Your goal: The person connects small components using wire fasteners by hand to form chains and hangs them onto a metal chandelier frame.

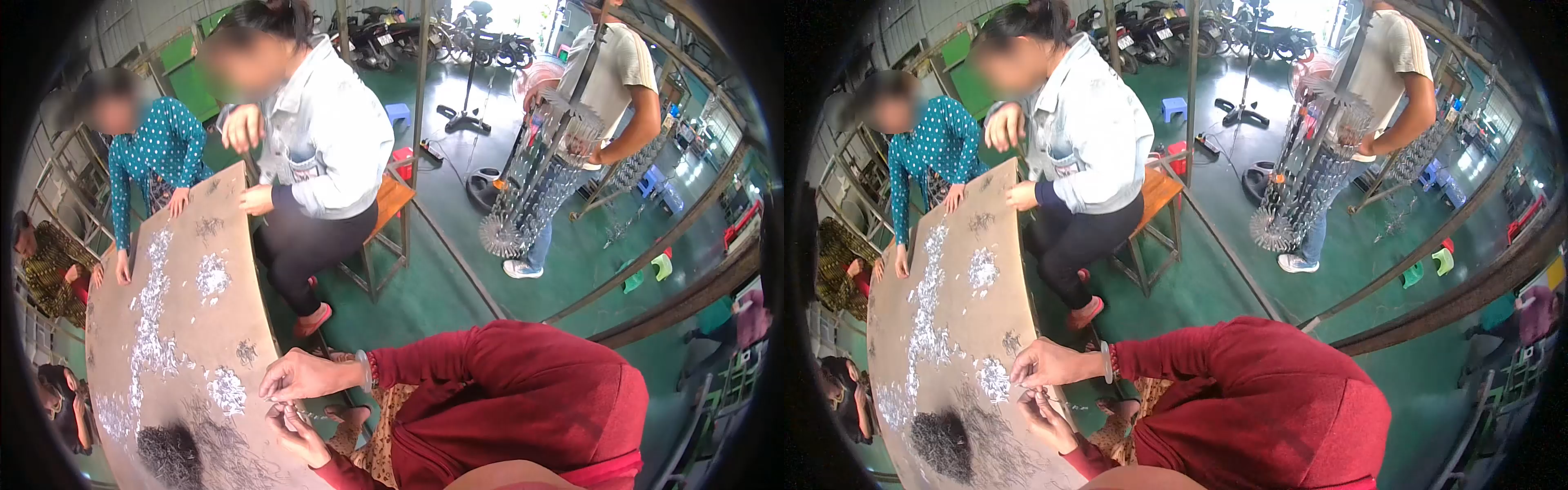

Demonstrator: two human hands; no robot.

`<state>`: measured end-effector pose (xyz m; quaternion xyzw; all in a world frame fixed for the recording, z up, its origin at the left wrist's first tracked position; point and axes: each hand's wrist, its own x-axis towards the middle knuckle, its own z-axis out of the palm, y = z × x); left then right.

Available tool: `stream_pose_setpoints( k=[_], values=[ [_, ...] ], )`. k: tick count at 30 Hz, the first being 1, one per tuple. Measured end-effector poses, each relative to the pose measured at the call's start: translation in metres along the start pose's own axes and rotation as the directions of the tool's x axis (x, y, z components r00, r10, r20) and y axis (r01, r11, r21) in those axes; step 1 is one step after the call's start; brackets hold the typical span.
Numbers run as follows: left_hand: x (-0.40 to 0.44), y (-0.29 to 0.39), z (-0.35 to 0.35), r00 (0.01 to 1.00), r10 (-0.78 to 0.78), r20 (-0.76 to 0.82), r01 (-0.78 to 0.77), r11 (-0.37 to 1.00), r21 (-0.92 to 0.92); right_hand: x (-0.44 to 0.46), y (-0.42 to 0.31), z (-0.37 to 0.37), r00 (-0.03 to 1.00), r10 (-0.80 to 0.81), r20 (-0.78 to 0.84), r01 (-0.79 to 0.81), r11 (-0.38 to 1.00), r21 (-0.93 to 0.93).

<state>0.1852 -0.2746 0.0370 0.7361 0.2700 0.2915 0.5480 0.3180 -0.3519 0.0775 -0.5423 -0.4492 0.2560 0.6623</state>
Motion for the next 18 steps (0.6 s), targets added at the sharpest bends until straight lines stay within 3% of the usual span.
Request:
stream_pose_setpoints(
  k=[2,3,5,7,8,9,10,13,16,18],
  values=[
    [-0.003,0.003,-0.002,0.997,-0.073,-0.009,0.073,0.997,0.028,-0.003,0.007,0.006,0.992,-0.093,-0.09,0.09,0.995,-0.033],
    [-0.004,-0.003,-0.004,0.999,0.036,-0.037,-0.034,0.998,0.051,-0.004,0.011,0.009,0.981,-0.141,-0.133,0.135,0.989,-0.055],
    [0.0,-0.018,-0.011,0.962,0.26,-0.083,-0.251,0.962,0.103,-0.004,0.019,0.012,0.99,-0.049,-0.131,0.059,0.995,0.079],
    [0.02,-0.018,-0.047,0.968,0.206,-0.147,-0.172,0.962,0.212,-0.005,0.024,0.013,0.994,0.025,-0.107,-0.007,0.986,0.167],
    [0.032,-0.018,-0.067,0.969,0.122,-0.216,-0.049,0.948,0.316,-0.005,0.026,0.013,0.995,0.052,-0.085,-0.035,0.981,0.189],
    [0.045,-0.027,-0.089,0.966,0.111,-0.234,0.023,0.864,0.504,-0.005,0.027,0.013,0.995,0.076,-0.063,-0.061,0.976,0.21],
    [0.067,-0.074,-0.121,0.955,0.231,-0.188,-0.044,0.735,0.676,-0.005,0.026,0.014,0.995,0.08,-0.055,-0.066,0.972,0.227],
    [0.087,-0.12,-0.146,0.996,0.041,-0.076,0.059,0.311,0.949,-0.004,0.023,0.014,0.996,0.08,-0.043,-0.066,0.962,0.266],
    [0.083,-0.12,-0.139,0.993,-0.069,-0.097,0.116,0.358,0.927,-0.003,0.021,0.014,0.997,0.048,-0.068,-0.028,0.96,0.28],
    [0.088,-0.14,-0.153,1.0,0.012,-0.012,0.007,0.355,0.935,-0.002,0.025,0.013,0.996,0.06,-0.066,-0.04,0.963,0.267]
  ],
)
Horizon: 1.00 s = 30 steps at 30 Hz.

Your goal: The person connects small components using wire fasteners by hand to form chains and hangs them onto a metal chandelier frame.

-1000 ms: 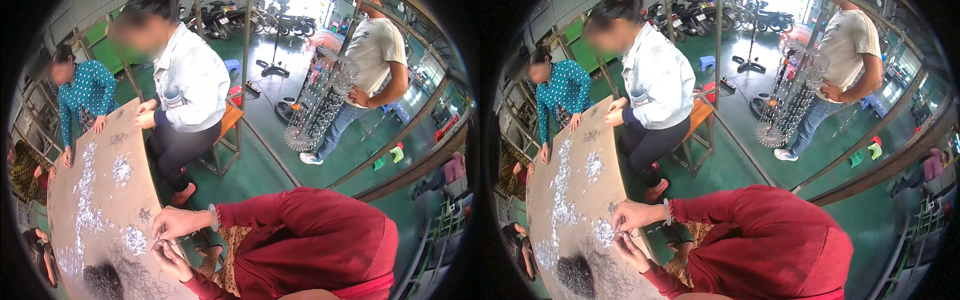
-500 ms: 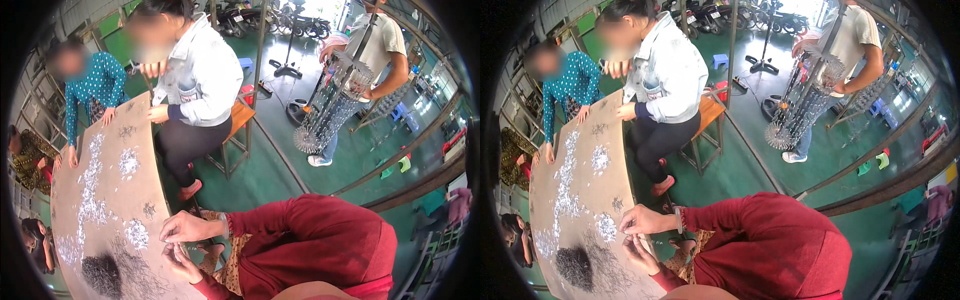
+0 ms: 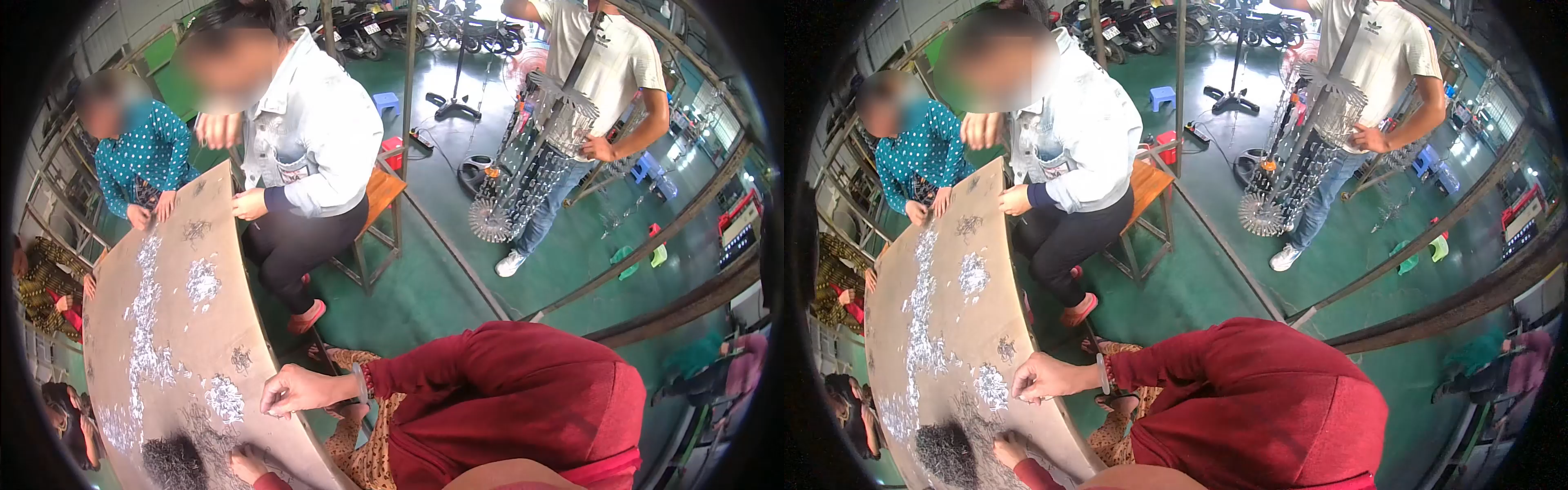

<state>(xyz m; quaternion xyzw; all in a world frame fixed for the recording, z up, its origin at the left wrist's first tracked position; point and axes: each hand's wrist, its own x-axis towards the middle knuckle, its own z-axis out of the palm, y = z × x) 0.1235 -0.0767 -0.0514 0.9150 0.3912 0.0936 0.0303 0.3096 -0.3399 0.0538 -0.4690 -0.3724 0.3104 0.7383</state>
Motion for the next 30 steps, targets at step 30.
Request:
stream_pose_setpoints(
  k=[30],
  values=[
    [-0.059,0.1,-0.077,0.985,-0.173,-0.014,0.082,0.534,-0.841,-0.023,-0.005,0.006,0.994,0.056,0.099,-0.042,0.99,-0.136]
  ],
)
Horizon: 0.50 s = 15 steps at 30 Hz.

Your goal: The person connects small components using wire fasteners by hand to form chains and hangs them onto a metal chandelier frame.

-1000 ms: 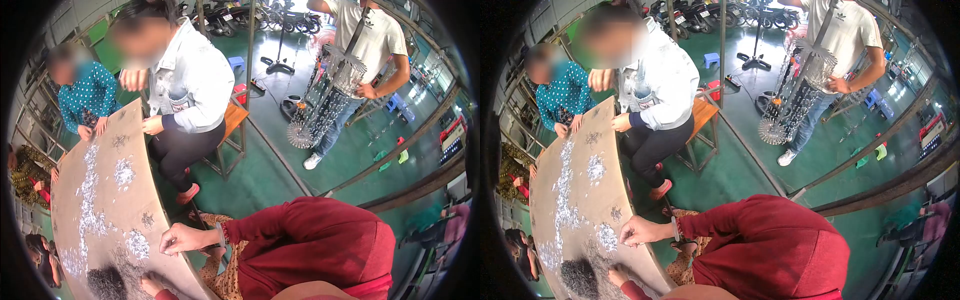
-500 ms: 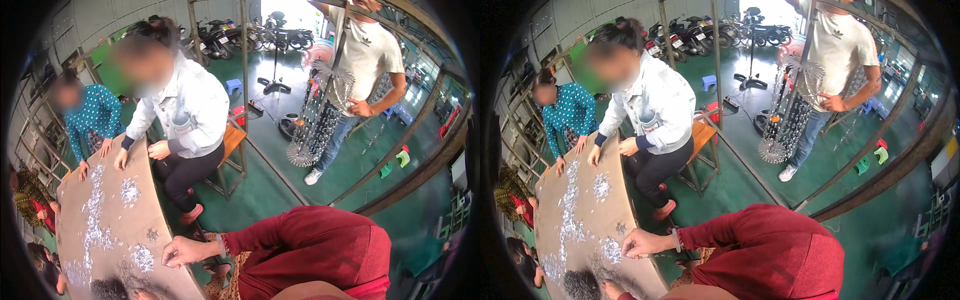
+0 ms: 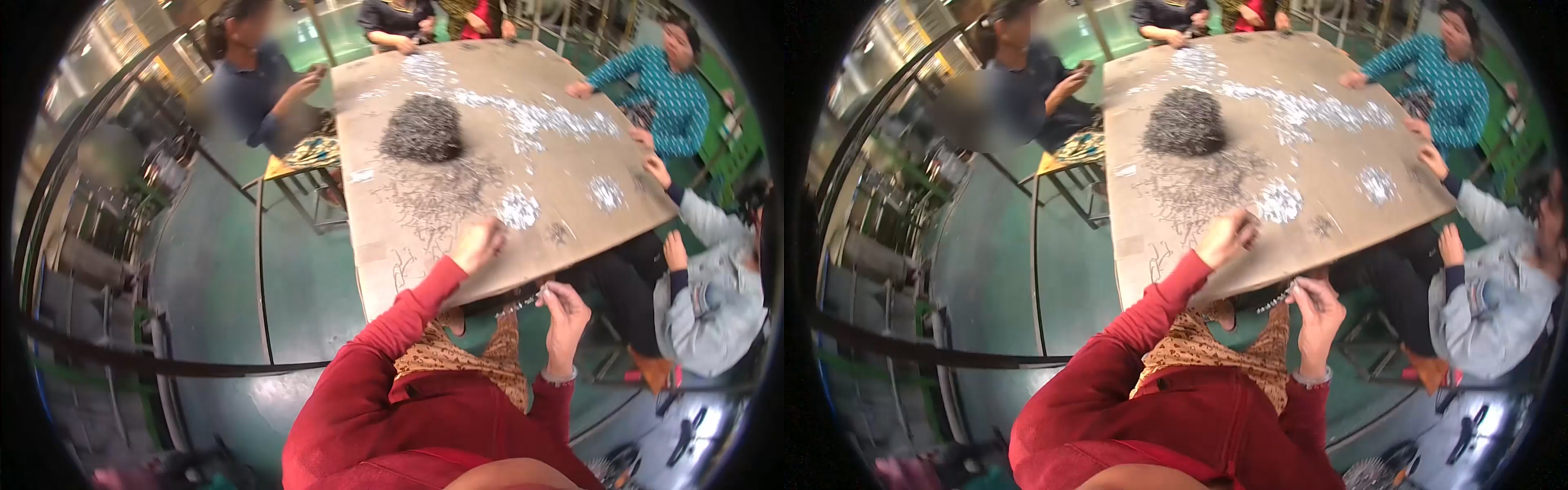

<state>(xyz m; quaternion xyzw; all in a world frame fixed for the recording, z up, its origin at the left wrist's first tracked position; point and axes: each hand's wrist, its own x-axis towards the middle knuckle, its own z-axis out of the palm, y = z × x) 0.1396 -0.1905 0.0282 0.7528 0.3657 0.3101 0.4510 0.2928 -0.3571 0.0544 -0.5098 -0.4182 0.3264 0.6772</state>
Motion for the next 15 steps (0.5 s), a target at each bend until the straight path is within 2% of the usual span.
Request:
stream_pose_setpoints(
  k=[1,3,4,7,8,11,15],
  values=[
    [-0.004,0.012,0.007,0.999,-0.022,0.035,0.028,0.983,-0.183,0.001,0.004,0.001,1.0,-0.003,0.003,0.003,0.999,0.043],
    [-0.025,0.055,0.007,0.996,0.05,0.071,-0.024,0.943,-0.331,0.006,0.013,0.002,1.0,-0.002,0.019,0.001,0.998,0.064],
    [-0.032,0.058,0.013,0.987,0.144,0.065,-0.11,0.923,-0.369,0.006,0.015,0.004,1.0,-0.004,0.025,0.002,0.997,0.083],
    [-0.046,0.089,0.018,0.976,0.182,0.12,-0.139,0.944,-0.298,0.012,0.019,0.005,1.0,-0.015,0.013,0.013,0.993,0.113],
    [-0.044,0.08,0.025,0.952,0.296,0.074,-0.28,0.945,-0.166,0.012,0.018,0.007,1.0,-0.012,-0.013,0.013,0.991,0.131],
    [-0.044,0.073,0.031,0.924,0.382,-0.012,-0.382,0.924,0.009,0.014,0.02,0.01,0.998,-0.034,-0.043,0.039,0.993,0.109],
    [-0.048,0.073,0.034,0.962,0.256,-0.093,-0.26,0.965,-0.027,0.014,0.018,0.016,0.998,-0.027,-0.055,0.032,0.994,0.101]
  ],
)
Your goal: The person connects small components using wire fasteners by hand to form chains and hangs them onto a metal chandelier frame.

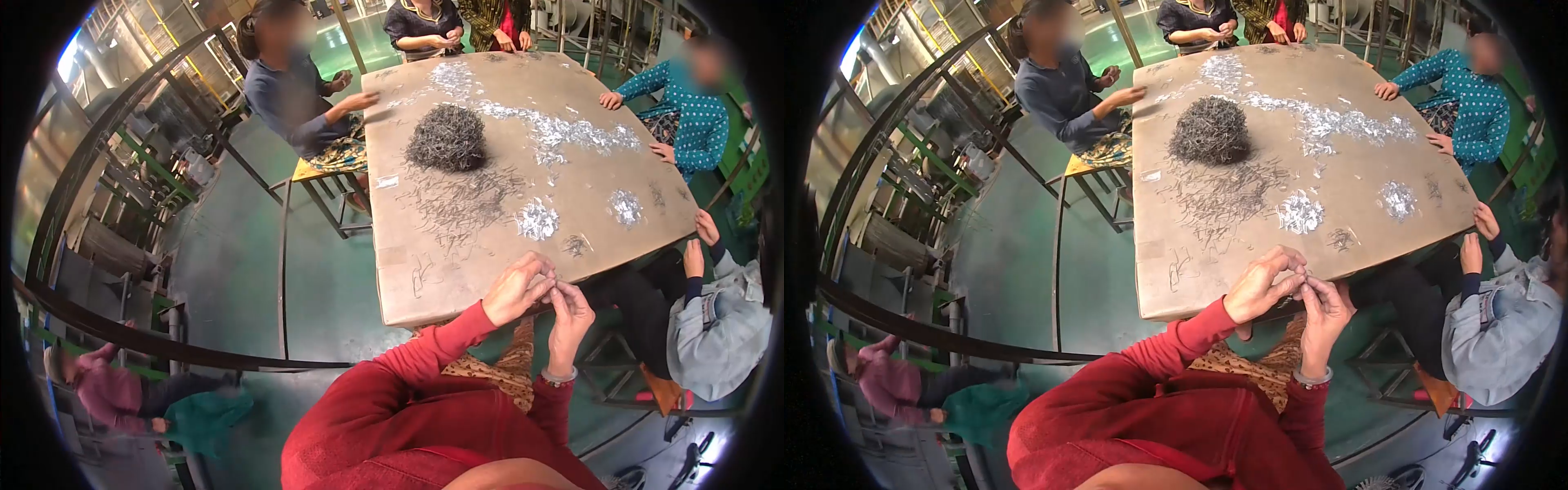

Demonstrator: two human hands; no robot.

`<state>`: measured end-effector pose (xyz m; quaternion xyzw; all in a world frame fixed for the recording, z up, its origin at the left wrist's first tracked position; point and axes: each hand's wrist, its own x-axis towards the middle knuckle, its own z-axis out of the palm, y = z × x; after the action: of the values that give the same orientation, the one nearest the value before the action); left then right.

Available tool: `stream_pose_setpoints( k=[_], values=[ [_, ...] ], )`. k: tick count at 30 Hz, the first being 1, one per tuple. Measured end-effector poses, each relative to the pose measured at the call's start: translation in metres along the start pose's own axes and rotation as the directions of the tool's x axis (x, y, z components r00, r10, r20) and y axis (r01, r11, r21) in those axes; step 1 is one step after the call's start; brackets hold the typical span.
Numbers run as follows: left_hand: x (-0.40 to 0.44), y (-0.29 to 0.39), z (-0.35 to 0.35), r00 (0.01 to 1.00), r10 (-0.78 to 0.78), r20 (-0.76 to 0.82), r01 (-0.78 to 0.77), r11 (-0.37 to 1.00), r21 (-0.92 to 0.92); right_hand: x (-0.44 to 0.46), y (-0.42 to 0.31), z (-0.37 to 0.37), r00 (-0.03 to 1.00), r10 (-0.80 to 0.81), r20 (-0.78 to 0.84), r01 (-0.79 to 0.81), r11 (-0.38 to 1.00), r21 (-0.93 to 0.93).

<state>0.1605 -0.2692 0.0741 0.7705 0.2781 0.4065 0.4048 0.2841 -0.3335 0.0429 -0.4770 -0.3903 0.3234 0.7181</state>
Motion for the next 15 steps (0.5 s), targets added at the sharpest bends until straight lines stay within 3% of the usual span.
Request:
stream_pose_setpoints(
  k=[9,12,13,15],
  values=[
    [-0.011,-0.006,0.022,0.981,-0.092,-0.168,0.083,0.995,-0.055,-0.002,0.012,0.002,0.998,-0.063,-0.017,0.062,0.998,-0.02],
    [-0.01,-0.006,0.024,0.953,-0.281,-0.116,0.239,0.929,-0.282,0.0,0.013,0.0,0.996,-0.079,0.027,0.081,0.994,-0.077],
    [-0.006,-0.004,0.024,0.975,-0.151,-0.166,0.101,0.955,-0.279,0.001,0.007,0.002,0.995,-0.093,0.042,0.096,0.993,-0.072],
    [-0.006,0.009,0.022,0.961,-0.234,-0.15,0.187,0.945,-0.27,0.008,-0.006,-0.003,0.995,-0.099,-0.006,0.098,0.99,-0.105]
  ],
)
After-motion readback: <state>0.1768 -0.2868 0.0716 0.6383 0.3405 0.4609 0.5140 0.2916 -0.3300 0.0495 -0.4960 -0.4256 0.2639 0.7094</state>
